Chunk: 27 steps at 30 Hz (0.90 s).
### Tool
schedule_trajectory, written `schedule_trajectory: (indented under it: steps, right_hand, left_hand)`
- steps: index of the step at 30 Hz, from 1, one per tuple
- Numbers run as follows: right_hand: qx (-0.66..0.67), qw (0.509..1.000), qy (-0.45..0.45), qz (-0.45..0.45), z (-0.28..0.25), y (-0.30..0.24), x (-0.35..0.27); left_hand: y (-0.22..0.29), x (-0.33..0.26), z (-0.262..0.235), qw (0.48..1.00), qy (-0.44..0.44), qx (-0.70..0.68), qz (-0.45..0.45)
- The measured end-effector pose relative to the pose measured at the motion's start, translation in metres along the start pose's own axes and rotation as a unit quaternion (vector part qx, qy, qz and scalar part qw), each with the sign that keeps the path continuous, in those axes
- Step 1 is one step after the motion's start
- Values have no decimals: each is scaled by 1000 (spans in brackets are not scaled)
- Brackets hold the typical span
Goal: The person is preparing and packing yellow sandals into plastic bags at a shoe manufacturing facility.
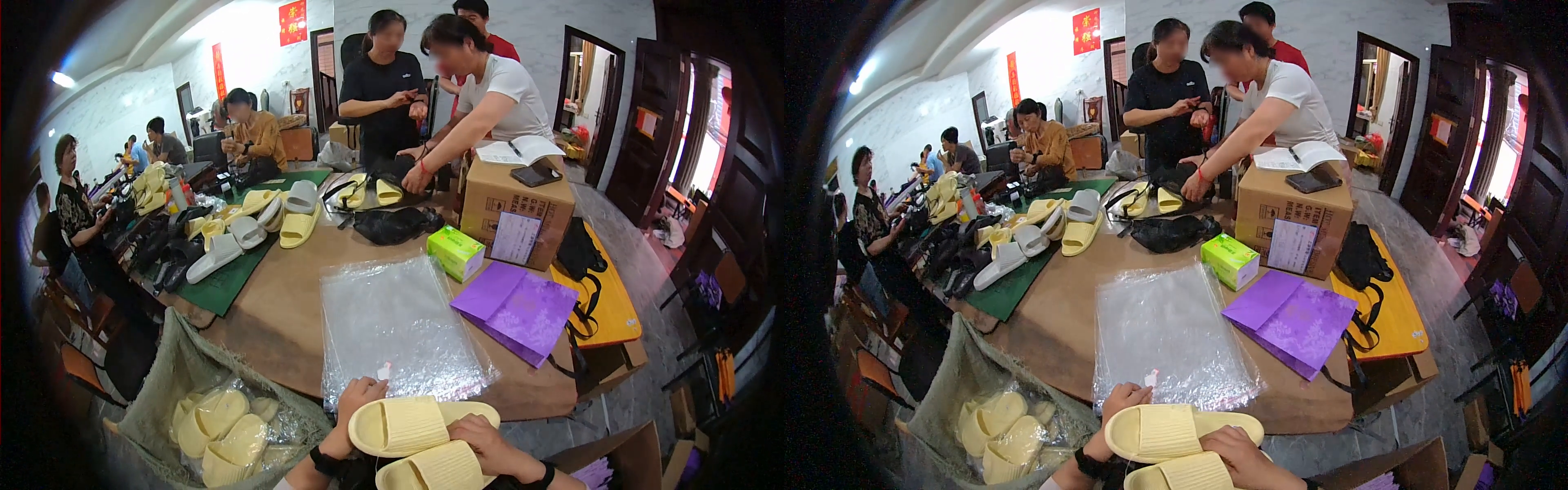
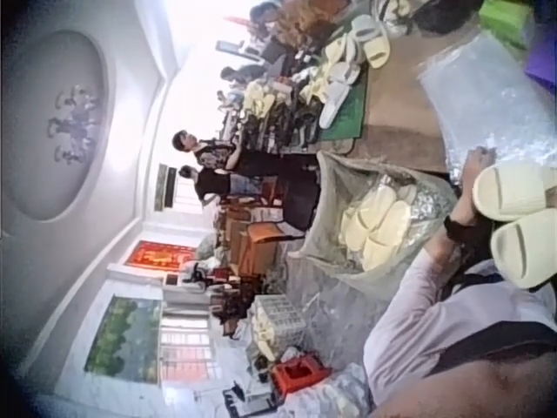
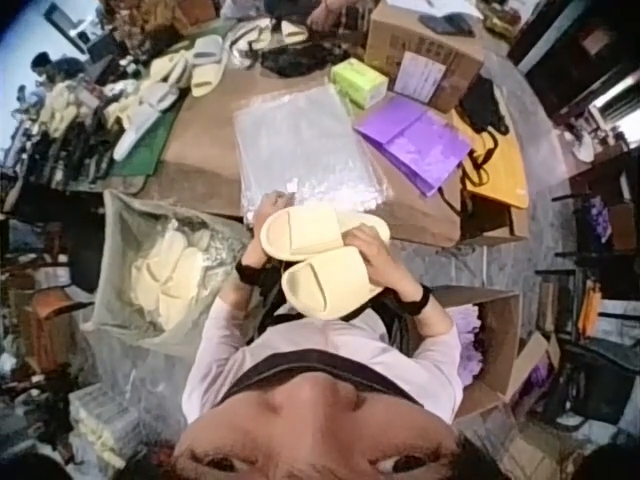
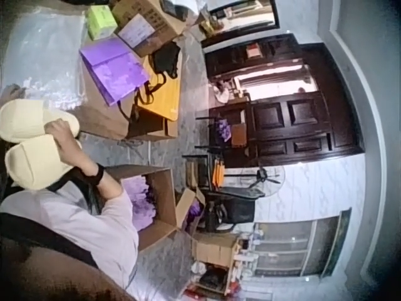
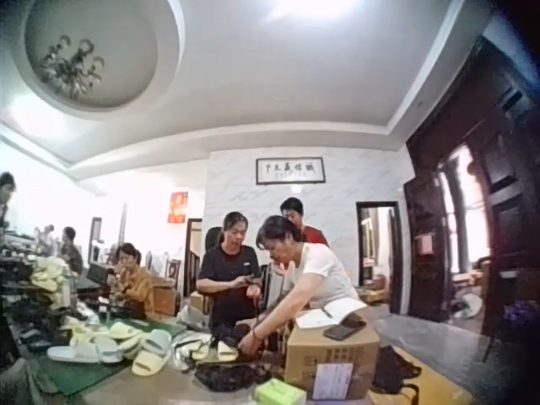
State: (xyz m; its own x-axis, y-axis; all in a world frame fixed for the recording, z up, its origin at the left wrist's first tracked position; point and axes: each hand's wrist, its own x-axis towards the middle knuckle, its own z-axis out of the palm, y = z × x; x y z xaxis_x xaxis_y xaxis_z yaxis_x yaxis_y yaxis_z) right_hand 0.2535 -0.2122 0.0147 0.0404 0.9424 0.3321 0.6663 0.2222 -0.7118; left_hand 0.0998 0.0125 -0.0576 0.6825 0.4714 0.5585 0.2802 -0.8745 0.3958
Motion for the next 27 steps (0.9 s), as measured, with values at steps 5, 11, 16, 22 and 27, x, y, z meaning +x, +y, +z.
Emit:
schedule_trajectory:
  steps: [5,11,16,22,27]
  right_hand:
    - [30,999,-25,-6,8,10,-1]
    - [7,999,-36,28,0,8,-4]
    - [-33,998,-38,45,-13,8,-5]
    - [-170,981,13,87,-22,14,-6]
    - [-250,962,39,98,-16,21,-5]
  left_hand:
    - [4,7,1,996,16,-64,-56]
    - [4,12,-14,992,30,-102,-67]
    - [14,13,-24,990,10,-104,-92]
    - [31,18,-24,984,5,-159,-85]
    - [47,7,-17,991,-32,-125,-36]
